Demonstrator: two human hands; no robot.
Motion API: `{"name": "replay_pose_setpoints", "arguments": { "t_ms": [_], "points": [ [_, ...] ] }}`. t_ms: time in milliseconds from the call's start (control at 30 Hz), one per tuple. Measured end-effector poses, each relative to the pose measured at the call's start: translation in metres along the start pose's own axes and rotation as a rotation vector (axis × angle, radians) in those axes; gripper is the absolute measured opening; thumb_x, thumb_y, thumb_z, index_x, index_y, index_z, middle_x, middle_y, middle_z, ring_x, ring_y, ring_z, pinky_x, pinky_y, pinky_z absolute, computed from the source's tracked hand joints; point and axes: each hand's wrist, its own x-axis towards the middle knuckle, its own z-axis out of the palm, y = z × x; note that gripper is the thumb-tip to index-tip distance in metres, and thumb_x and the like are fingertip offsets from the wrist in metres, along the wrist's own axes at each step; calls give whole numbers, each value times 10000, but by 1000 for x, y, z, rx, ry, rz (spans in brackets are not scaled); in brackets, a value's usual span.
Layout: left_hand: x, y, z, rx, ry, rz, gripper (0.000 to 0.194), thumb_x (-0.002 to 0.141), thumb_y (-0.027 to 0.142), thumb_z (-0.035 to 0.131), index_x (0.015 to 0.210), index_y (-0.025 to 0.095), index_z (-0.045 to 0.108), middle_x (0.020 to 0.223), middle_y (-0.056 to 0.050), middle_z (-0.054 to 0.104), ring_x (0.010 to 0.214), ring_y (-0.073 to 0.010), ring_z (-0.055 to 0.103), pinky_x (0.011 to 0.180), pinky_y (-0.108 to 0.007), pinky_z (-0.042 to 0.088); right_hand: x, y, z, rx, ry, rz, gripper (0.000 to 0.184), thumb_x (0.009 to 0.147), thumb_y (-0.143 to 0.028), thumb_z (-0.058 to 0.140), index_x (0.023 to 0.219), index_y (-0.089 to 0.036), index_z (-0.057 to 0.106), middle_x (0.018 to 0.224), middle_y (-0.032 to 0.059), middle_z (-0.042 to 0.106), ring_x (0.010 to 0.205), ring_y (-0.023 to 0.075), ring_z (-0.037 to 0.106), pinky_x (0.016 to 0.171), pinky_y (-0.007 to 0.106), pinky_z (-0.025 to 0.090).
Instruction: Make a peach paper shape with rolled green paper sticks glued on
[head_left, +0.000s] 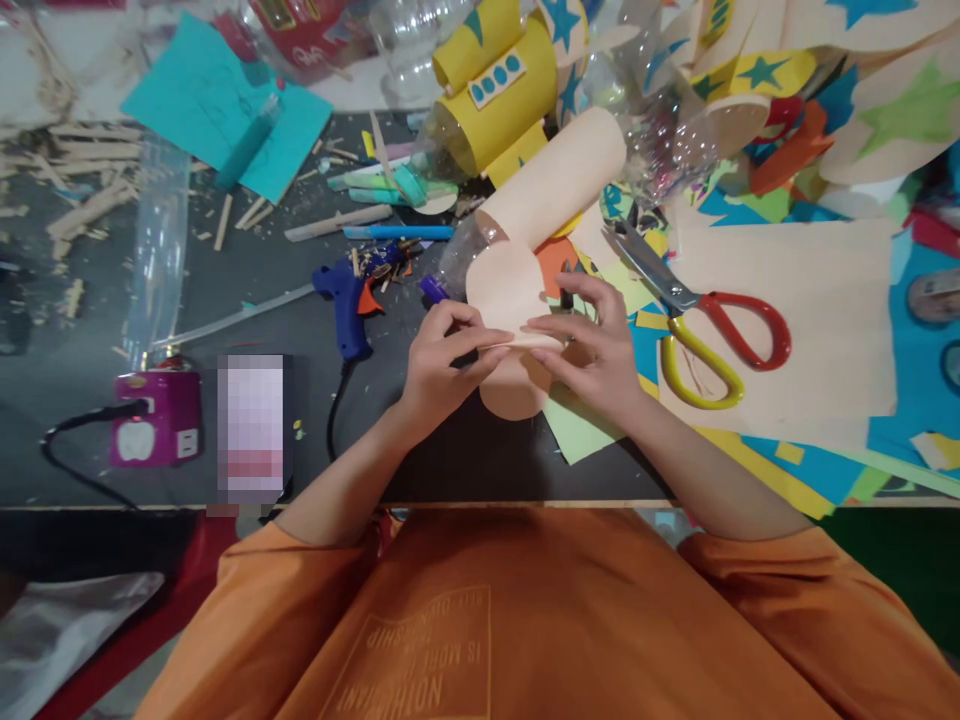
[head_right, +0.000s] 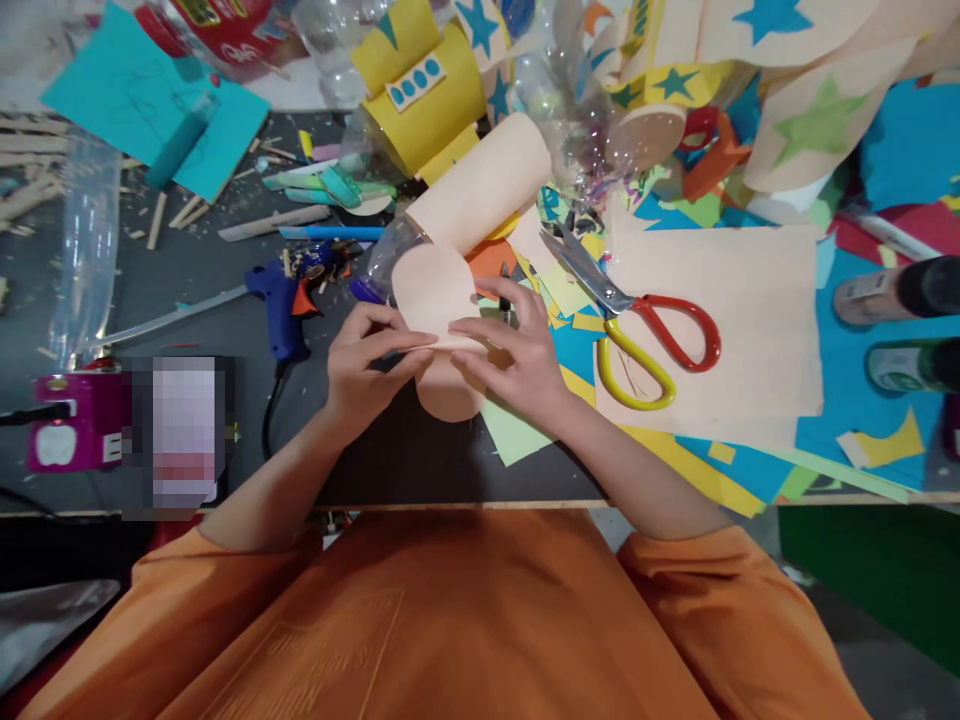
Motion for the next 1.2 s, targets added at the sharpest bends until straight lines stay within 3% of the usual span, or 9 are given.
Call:
{"name": "replay_pose_setpoints", "arguments": {
  "t_ms": [167, 533, 700, 900, 1200],
  "points": [
    [1, 0, 1, 29, -57, 53, 124, 881, 313, 645, 891, 240, 745, 770, -14, 615, 720, -130, 560, 660, -276, 452, 0, -2, 1, -75, -29, -64, 143, 889, -386, 600, 863, -306, 715, 1196, 55, 644, 1118, 281, 572, 977, 543, 447],
    [1, 3, 0, 29, -186, -18, 209, 908, 381, 587, 828, 235, 712, 776, -26, 695, 708, -147, 594, 692, -298, 463, -2, -1, 6, -41, -53, -108, 125, 903, -317, 580, 858, -300, 695, 1119, 42, 689, 1051, 253, 601, 918, 486, 454],
    [1, 4, 0, -24, -162, -35, 192, 897, 361, 608, 781, 231, 689, 747, -19, 685, 701, -141, 603, 689, -290, 460, -2, -1, 7, -50, -13, -161, 125, 905, -295, 579, 863, -294, 697, 1100, 45, 694, 1032, 246, 604, 891, 466, 466],
    [5, 6, -5, -16, -112, -105, 202, 894, 355, 591, 751, 229, 661, 749, -26, 704, 707, -154, 619, 718, -311, 488, 2, 3, 0, -45, -5, -63, 154, 913, -325, 559, 840, -301, 693, 1095, 47, 694, 1033, 266, 603, 926, 506, 439],
    [9, 6, -8, -83, -23, -254, 139, 835, 269, 626, 709, 212, 642, 707, 4, 662, 688, -134, 591, 669, -283, 483, 5, 1, -3, -23, 78, -55, 118, 897, -283, 574, 792, -275, 629, 1024, 51, 722, 970, 246, 647, 876, 486, 486]
  ]
}}
